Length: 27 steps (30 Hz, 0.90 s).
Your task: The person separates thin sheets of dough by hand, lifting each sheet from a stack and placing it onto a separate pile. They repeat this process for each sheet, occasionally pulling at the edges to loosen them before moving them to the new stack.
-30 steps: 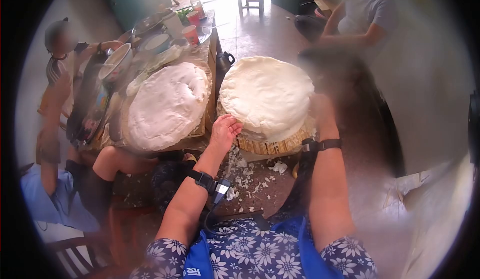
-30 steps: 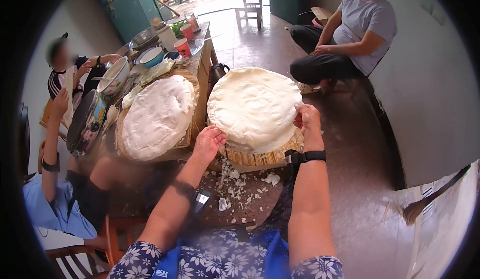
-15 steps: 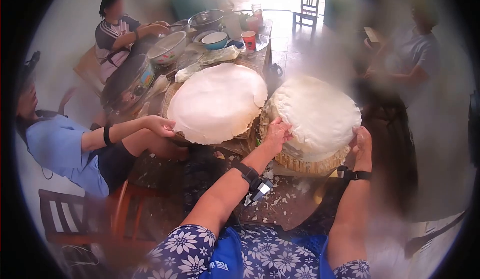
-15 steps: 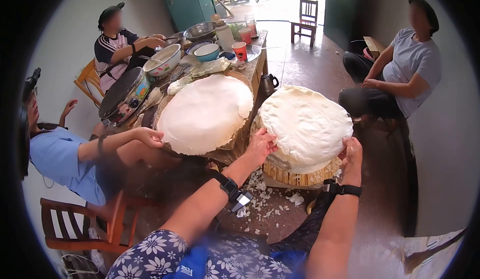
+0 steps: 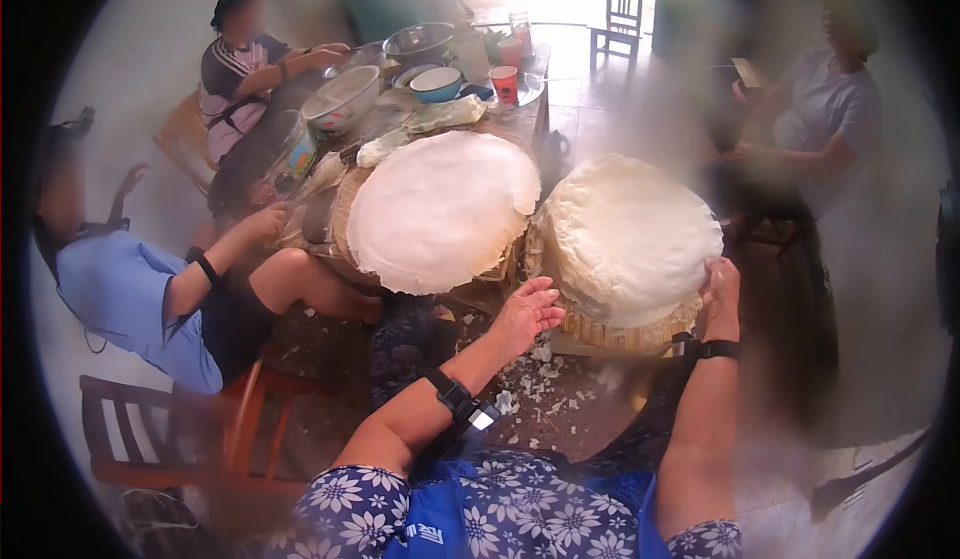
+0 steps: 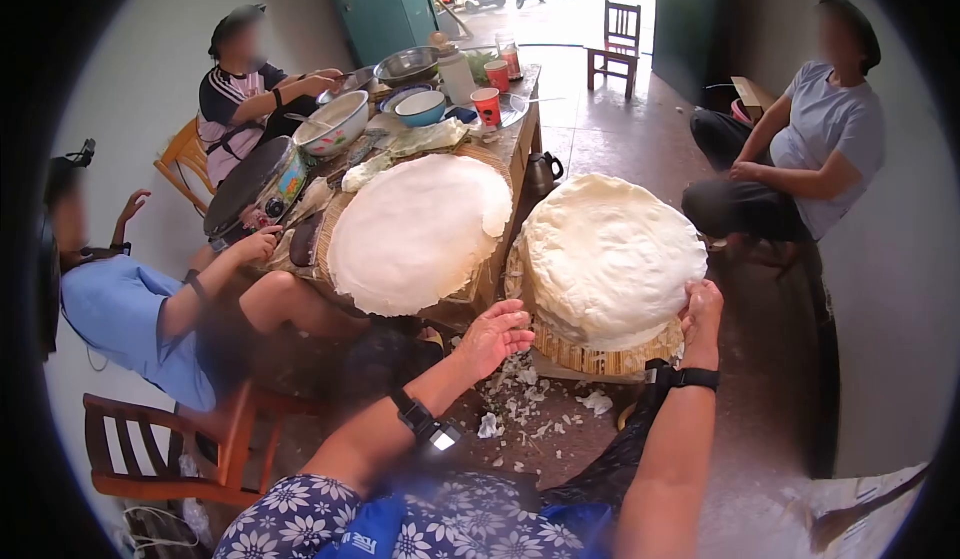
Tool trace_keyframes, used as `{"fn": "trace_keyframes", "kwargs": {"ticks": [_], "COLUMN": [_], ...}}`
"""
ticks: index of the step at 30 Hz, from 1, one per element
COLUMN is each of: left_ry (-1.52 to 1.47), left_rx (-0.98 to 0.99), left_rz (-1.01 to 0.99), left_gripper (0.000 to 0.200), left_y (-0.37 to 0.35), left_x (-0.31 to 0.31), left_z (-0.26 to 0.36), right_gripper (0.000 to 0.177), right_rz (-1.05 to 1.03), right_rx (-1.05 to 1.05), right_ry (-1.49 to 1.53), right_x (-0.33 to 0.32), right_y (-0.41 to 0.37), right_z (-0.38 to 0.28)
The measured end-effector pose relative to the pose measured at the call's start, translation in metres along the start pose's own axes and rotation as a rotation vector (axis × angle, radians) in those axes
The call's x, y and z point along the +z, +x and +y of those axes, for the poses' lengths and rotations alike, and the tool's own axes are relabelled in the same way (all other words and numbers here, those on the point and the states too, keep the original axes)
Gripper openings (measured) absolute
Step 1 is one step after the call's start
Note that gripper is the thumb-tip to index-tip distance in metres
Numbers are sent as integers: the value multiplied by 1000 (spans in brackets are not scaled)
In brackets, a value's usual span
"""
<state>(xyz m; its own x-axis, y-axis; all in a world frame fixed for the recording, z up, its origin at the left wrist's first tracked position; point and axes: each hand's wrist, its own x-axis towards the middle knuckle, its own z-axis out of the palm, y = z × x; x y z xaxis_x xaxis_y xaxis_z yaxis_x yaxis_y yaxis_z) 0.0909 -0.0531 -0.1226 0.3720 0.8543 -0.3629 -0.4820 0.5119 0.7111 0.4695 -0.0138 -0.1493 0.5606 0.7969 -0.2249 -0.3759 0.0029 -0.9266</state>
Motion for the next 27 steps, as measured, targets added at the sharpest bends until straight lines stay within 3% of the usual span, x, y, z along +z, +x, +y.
{"fn": "trace_keyframes", "kwargs": {"ticks": [5,8,12,15,21,27], "left_ry": [-70,-99,-117,-117,-198,-263], "left_rx": [56,112,160,179,211,264], "left_rz": [54,71,83,123,128,188], "left_gripper": [29,31,33,30,22,26], "left_y": [-47,-65,-71,-74,-69,-69], "left_x": [-25,-35,-53,-56,-56,-63], "left_z": [25,41,46,49,59,54], "right_gripper": [28,27,24,22,19,20], "right_rz": [-8,-69,-164,-101,-93,-83], "right_rx": [-39,-43,-85,-84,-73,-60], "right_ry": [-52,59,82,-38,29,14], "right_x": [-13,-3,-7,-5,-7,-7], "right_y": [28,4,0,-6,9,15], "right_z": [24,13,13,8,17,19]}}
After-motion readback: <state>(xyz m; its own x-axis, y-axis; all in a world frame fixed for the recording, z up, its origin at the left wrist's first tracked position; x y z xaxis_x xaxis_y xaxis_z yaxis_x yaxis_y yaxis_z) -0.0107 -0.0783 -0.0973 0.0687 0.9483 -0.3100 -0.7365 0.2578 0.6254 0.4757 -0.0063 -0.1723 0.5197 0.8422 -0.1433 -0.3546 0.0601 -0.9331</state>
